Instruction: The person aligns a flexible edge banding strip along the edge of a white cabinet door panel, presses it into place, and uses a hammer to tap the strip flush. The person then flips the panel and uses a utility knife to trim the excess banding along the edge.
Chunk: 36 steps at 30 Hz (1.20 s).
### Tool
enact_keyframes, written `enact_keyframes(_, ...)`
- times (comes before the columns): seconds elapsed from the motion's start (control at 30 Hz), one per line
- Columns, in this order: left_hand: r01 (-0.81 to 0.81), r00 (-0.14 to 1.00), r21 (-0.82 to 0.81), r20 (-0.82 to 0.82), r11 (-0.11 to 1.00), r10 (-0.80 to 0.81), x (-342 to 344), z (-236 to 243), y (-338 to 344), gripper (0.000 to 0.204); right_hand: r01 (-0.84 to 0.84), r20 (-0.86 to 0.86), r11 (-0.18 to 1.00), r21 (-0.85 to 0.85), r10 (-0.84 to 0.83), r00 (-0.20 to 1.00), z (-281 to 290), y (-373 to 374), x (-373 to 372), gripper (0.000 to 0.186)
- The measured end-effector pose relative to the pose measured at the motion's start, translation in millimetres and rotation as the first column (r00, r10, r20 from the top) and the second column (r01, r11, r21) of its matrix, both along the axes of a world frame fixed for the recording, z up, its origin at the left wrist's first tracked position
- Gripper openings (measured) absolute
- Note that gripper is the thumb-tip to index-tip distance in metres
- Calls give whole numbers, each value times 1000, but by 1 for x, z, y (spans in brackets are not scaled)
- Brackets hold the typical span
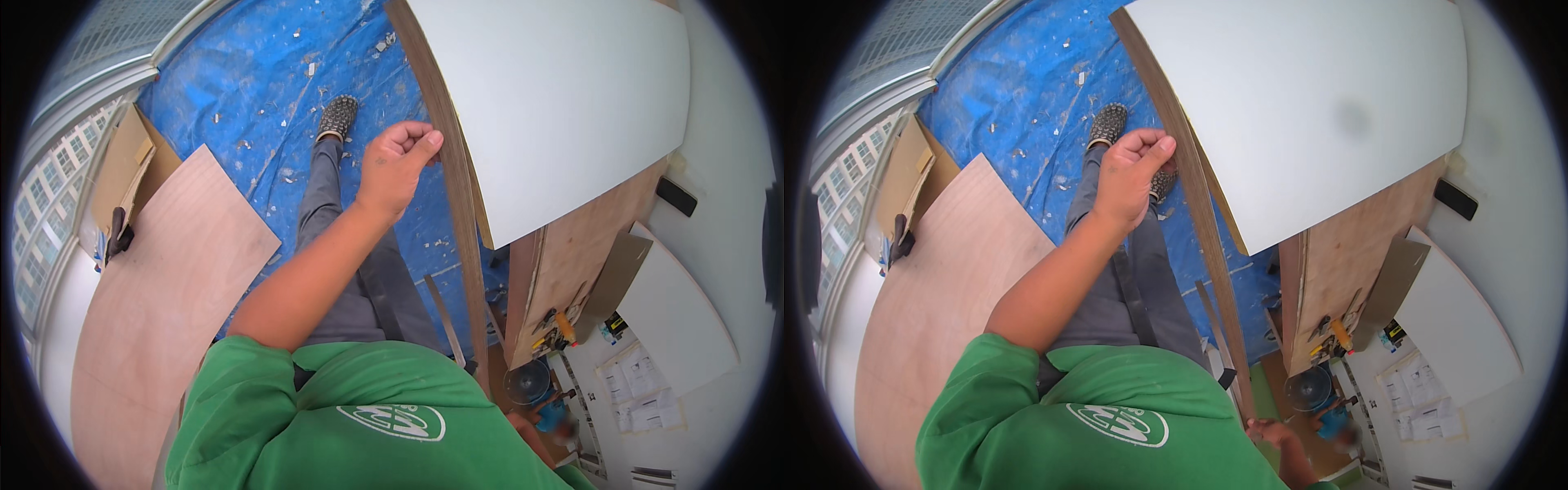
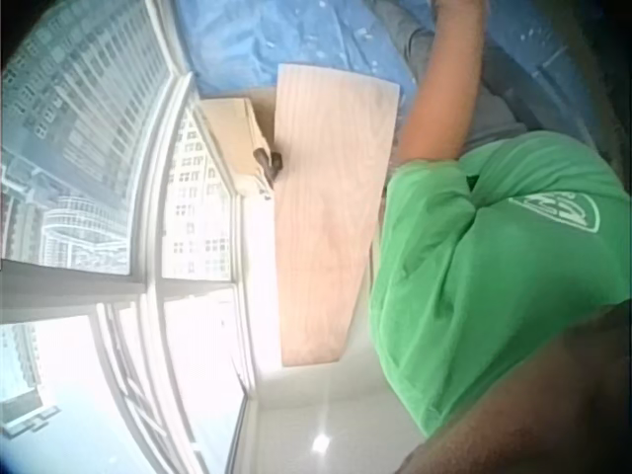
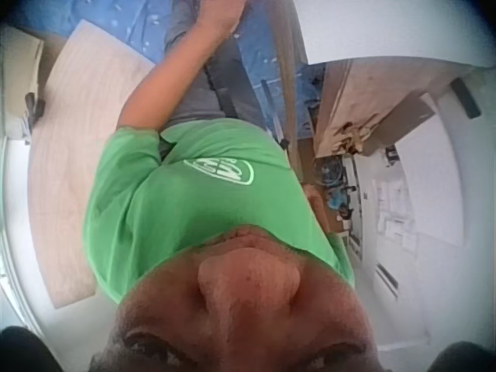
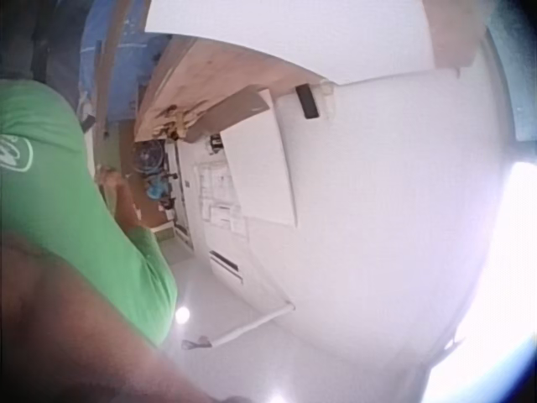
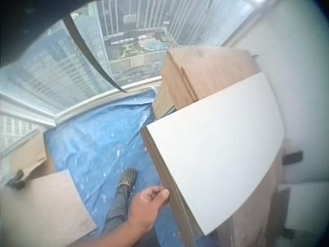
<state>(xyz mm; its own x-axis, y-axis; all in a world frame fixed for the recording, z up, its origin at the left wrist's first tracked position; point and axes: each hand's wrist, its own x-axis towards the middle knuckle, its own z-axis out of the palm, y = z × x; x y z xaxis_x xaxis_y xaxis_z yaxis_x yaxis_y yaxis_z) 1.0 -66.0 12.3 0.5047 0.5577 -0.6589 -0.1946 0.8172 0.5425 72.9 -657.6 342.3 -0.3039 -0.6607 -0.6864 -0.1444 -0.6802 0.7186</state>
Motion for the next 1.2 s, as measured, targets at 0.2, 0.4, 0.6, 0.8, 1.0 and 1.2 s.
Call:
enact_keyframes(0.2, -6, 999, -2, 33, 1000, 6, 2, -5, -2, 23, 120, 26, 993, -2, -120, 992, -4, 17, 10, 49)
enact_keyframes(0.4, -2, 999, 40, 45, 999, 0, 4, -10, -3, 23, 124, 16, 992, 38, -125, 992, -12, 38, 9, 47)
enact_keyframes(0.6, 6, 999, 132, -36, 991, -1, 6, -11, -4, 23, 62, -25, 993, 98, -60, 998, -15, 26, 4, 48)
enact_keyframes(0.8, 36, 994, 191, -113, 981, -14, 7, -13, -7, 23, 53, 56, 999, -1, -53, 997, -19, 35, 0, 46)
enact_keyframes(1.0, 69, 989, 178, -141, 982, -44, 7, -12, -5, 20, 115, 124, 993, -28, -111, 986, -21, 18, 0, 44)
enact_keyframes(1.2, 25, 994, 205, -112, 978, -2, 10, -16, -8, 22, 87, 113, 996, -27, -84, 990, -25, 14, 0, 44)
